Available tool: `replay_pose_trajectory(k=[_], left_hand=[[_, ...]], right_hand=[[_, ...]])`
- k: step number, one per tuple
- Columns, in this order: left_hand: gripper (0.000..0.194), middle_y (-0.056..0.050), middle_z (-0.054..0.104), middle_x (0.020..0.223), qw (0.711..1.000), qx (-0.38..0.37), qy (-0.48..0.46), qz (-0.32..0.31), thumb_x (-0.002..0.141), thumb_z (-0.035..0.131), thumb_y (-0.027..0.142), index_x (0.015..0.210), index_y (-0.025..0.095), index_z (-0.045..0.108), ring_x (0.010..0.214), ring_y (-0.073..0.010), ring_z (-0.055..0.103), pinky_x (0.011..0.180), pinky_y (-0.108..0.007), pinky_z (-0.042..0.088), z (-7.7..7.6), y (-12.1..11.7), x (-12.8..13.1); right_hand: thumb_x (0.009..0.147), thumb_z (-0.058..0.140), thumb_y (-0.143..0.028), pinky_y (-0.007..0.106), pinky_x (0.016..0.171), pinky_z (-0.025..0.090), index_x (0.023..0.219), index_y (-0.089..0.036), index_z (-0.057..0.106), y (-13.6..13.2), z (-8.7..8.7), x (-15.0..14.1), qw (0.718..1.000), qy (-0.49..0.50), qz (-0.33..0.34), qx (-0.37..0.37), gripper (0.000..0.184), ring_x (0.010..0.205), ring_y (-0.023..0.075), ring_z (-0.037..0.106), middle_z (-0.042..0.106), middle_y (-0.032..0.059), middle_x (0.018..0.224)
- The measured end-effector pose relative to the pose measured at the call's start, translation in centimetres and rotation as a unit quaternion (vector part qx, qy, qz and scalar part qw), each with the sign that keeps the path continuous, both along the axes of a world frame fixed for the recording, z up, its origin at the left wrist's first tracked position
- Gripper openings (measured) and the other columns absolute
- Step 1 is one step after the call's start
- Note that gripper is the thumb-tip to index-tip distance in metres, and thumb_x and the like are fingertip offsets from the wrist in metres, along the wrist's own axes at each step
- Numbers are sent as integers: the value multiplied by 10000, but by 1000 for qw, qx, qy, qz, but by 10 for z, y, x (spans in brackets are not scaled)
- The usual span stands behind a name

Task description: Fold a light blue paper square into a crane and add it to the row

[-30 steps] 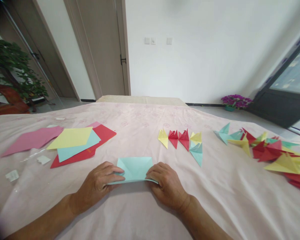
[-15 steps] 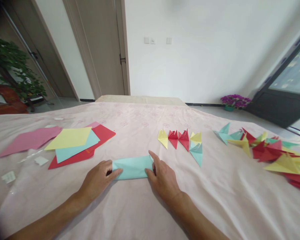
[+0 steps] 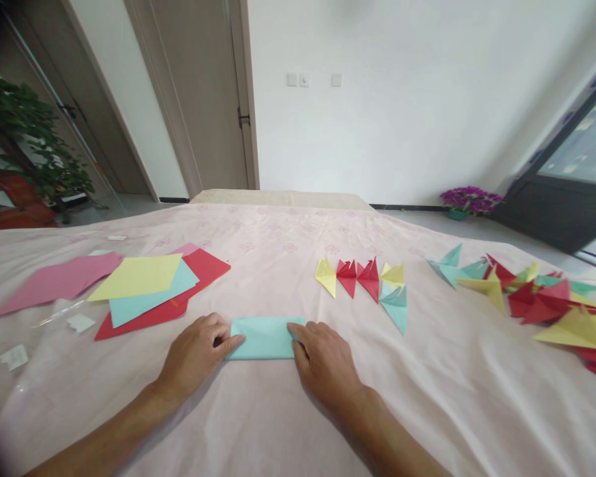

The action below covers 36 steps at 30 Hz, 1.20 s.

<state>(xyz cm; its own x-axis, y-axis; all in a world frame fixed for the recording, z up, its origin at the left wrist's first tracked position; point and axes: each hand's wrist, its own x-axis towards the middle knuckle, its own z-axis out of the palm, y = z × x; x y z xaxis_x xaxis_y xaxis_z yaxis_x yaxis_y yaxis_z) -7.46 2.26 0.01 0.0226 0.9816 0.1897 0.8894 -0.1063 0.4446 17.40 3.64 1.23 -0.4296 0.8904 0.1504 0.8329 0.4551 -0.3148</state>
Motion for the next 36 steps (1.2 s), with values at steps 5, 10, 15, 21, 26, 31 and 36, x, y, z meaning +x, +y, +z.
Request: replay_pose_trajectory(k=[5,10,15,21,26,31,36], left_hand=[[390,1,574,733,1000,17,10,-2,864,584,450,573,205,497,735,-184,538,650,-293,325,-4,3,0],[375,-2,568,721,1000,13,16,-4,862,590,431,575,203,511,724,-185,532,642,-298,316,0,3,1],[377,0,566,718,1000,12,28,-1,872,576,430,580,201,513,711,-178,531,627,-294,306,2,4,2],[379,-3,570,718,999,6,44,-3,887,557,419,578,204,511,709,-181,545,630,-289,305,3,5,3],[369,-10,575,718,999,5,53,1,894,534,401,582,205,522,707,-185,545,634,-298,296,6,5,5],[353,-16,578,733,998,6,66,1,900,520,367,588,202,530,715,-185,545,651,-305,299,5,5,5],[342,-15,575,738,997,5,78,-1,896,528,346,588,197,530,720,-178,541,665,-309,300,6,5,7]], right_hand=[[936,440,-208,299,706,363,1116,-233,646,0,1,0,1000,-17,0,6,275,815,197,567,628,31,839],[932,446,-210,294,694,353,1103,-229,651,0,1,-1,1000,-16,-1,11,268,795,189,562,629,32,827],[927,444,-201,293,690,351,1120,-234,648,1,1,-2,1000,-23,-3,14,282,789,191,562,632,31,819],[930,434,-201,295,697,348,1157,-230,629,1,-1,-1,1000,-19,-2,10,300,799,198,567,629,32,817],[931,429,-197,290,688,341,1152,-226,628,1,0,-2,1000,-20,-6,11,299,794,196,565,626,34,816],[926,434,-192,293,689,337,1140,-222,631,0,1,-3,1000,-27,-8,4,293,802,200,571,636,35,824],[926,435,-188,289,681,330,1148,-223,628,1,2,-4,999,-34,-8,9,295,801,195,567,633,35,823]])
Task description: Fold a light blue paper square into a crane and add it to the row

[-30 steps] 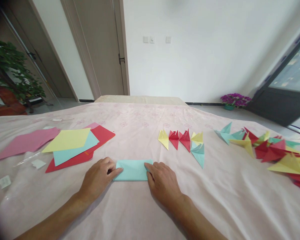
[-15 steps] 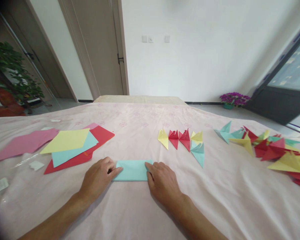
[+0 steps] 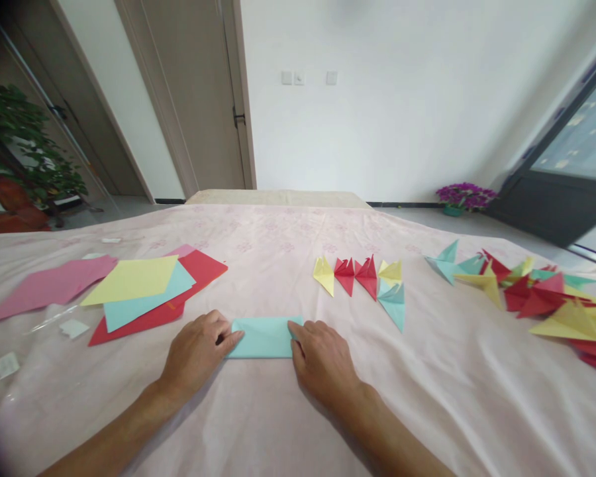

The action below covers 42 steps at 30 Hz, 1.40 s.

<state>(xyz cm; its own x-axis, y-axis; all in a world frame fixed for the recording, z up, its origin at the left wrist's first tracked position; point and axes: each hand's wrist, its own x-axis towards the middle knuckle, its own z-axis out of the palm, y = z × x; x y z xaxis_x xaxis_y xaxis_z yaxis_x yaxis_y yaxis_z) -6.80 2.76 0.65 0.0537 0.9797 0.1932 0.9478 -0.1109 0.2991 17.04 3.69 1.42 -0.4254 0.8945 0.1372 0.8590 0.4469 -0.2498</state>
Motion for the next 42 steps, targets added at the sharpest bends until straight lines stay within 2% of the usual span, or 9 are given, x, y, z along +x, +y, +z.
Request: replay_pose_trajectory(k=[8,13,17,21,24,29,34,38,42], left_hand=[[338,5,546,712,1000,21,18,12,870,587,355,576,202,519,717,-178,522,680,-324,311,1,-1,0],[209,-4,555,802,997,78,10,8,807,695,319,707,209,549,786,-206,526,718,-337,362,1,-2,-2],[96,-19,607,918,988,119,-24,-90,835,655,147,843,207,580,887,-207,544,786,-332,399,-4,-2,-2],[118,0,633,858,983,90,-12,-162,905,563,123,853,219,608,825,-186,562,758,-325,405,-10,-3,-2],[125,-4,633,862,989,64,21,-134,927,534,146,864,216,616,817,-185,573,757,-334,403,-8,-3,1],[84,2,632,895,994,18,27,-104,925,570,273,869,222,608,856,-194,590,759,-335,406,5,-1,4],[173,-33,628,939,993,-10,77,-85,900,589,386,906,214,606,859,-225,587,738,-353,401,16,-2,16],[271,-85,607,982,992,8,117,-50,849,632,452,918,193,594,926,-278,556,751,-379,390,14,-6,29],[286,-92,580,1007,996,7,84,-28,848,618,477,921,203,579,960,-290,523,769,-384,370,4,-10,30]], right_hand=[[937,445,-212,298,688,322,1150,-233,622,0,-1,0,1000,-23,-3,1,278,801,191,544,615,27,832],[926,504,-256,322,720,319,1083,-248,642,-3,4,0,998,-42,-15,44,209,843,211,506,587,48,897],[897,576,-255,347,751,307,1027,-257,648,-3,6,-1,995,-46,1,86,149,903,232,483,580,59,1001],[914,551,-155,343,731,293,1038,-262,638,-3,2,-3,991,-74,64,94,186,861,212,481,600,42,986],[927,550,-162,329,711,294,1024,-254,647,-2,-1,-4,991,-77,81,76,165,815,199,485,603,36,922],[926,533,-139,294,717,316,1018,-269,668,-3,0,-4,997,-51,51,41,209,844,182,511,607,26,922],[943,504,-163,288,730,325,1031,-279,661,-9,3,-6,998,-50,34,34,214,869,178,522,603,22,932],[959,471,-200,298,714,320,1021,-260,652,-16,6,-9,996,-72,25,39,200,864,188,518,600,37,942],[993,408,-243,299,717,324,1058,-262,648,-20,9,-10,995,-88,24,26,250,889,193,523,595,52,962]])
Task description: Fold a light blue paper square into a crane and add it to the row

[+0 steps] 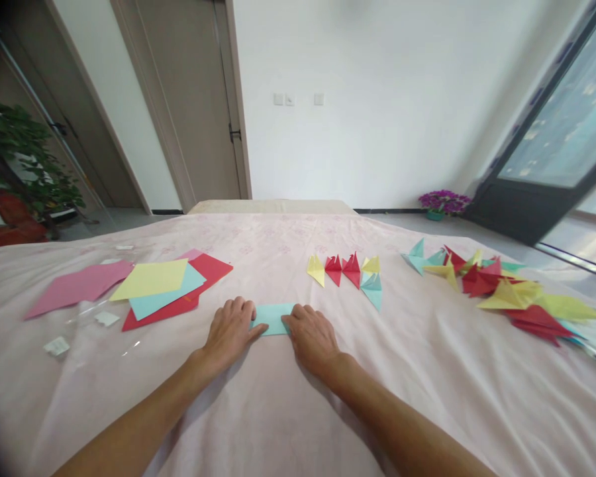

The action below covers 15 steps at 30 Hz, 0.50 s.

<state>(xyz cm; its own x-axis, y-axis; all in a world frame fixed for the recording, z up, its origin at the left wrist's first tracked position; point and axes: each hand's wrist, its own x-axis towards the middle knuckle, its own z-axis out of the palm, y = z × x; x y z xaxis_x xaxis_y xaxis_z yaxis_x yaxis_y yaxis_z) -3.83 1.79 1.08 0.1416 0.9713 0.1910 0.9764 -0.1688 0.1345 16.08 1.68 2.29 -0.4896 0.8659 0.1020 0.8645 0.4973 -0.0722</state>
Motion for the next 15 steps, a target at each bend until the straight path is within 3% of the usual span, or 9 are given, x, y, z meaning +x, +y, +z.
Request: replay_pose_trajectory(k=[9,15], left_hand=[[355,-75,555,1037,999,7,-49,13,868,550,552,988,218,559,984,-264,504,821,-379,355,-15,-2,-7],[373,-82,554,1065,998,7,-58,16,855,576,537,1029,208,559,1012,-269,510,852,-385,354,-16,-4,-8]], right_hand=[[1010,349,-299,319,745,344,893,-226,628,-9,3,-17,997,9,-71,24,311,903,207,535,592,52,951],[970,436,-378,406,884,328,1094,-188,553,-23,-13,-43,981,45,-177,70,255,1050,279,473,547,119,1115]])
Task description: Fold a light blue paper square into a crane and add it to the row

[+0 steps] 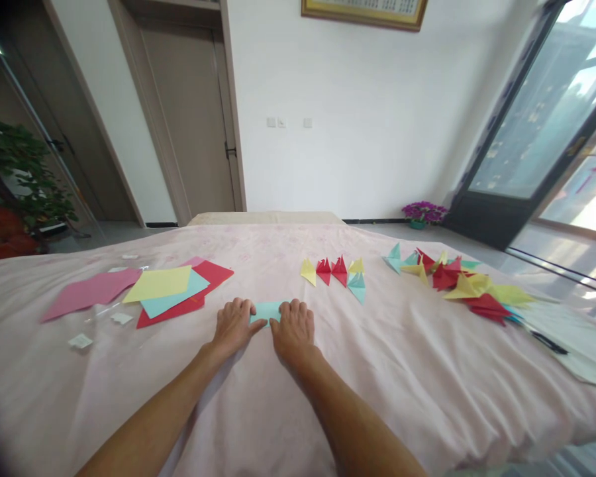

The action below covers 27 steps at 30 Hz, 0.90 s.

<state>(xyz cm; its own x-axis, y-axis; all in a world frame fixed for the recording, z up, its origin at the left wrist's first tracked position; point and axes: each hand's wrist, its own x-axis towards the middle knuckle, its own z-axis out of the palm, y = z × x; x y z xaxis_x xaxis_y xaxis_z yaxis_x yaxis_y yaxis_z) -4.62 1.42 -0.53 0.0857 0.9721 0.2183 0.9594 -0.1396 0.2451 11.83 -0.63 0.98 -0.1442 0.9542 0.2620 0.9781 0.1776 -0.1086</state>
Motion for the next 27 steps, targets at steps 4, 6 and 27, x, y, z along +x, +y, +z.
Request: replay_pose_trajectory(k=[4,6,27], left_hand=[[338,-79,557,1083,1000,-6,-1,0,861,584,494,1046,211,561,1025,-260,514,867,-380,353,1,-3,-3],[315,-74,559,1086,1000,-11,-1,4,864,585,473,1047,217,564,1027,-257,516,865,-377,356,1,-5,-6],[198,-43,595,1137,999,-5,-41,17,871,555,336,1046,246,581,1068,-226,530,914,-368,358,1,-21,-39]], right_hand=[[949,477,-333,395,900,323,1117,-213,543,-2,-5,-2,1000,19,-21,3,216,1056,266,460,546,100,1120],[949,477,-317,381,886,327,1122,-222,548,-1,-5,1,1000,23,-21,0,209,1050,260,461,550,96,1118],[957,430,-278,376,840,364,1323,-262,511,24,-2,60,995,41,-22,-90,376,1082,267,512,563,116,1208]])
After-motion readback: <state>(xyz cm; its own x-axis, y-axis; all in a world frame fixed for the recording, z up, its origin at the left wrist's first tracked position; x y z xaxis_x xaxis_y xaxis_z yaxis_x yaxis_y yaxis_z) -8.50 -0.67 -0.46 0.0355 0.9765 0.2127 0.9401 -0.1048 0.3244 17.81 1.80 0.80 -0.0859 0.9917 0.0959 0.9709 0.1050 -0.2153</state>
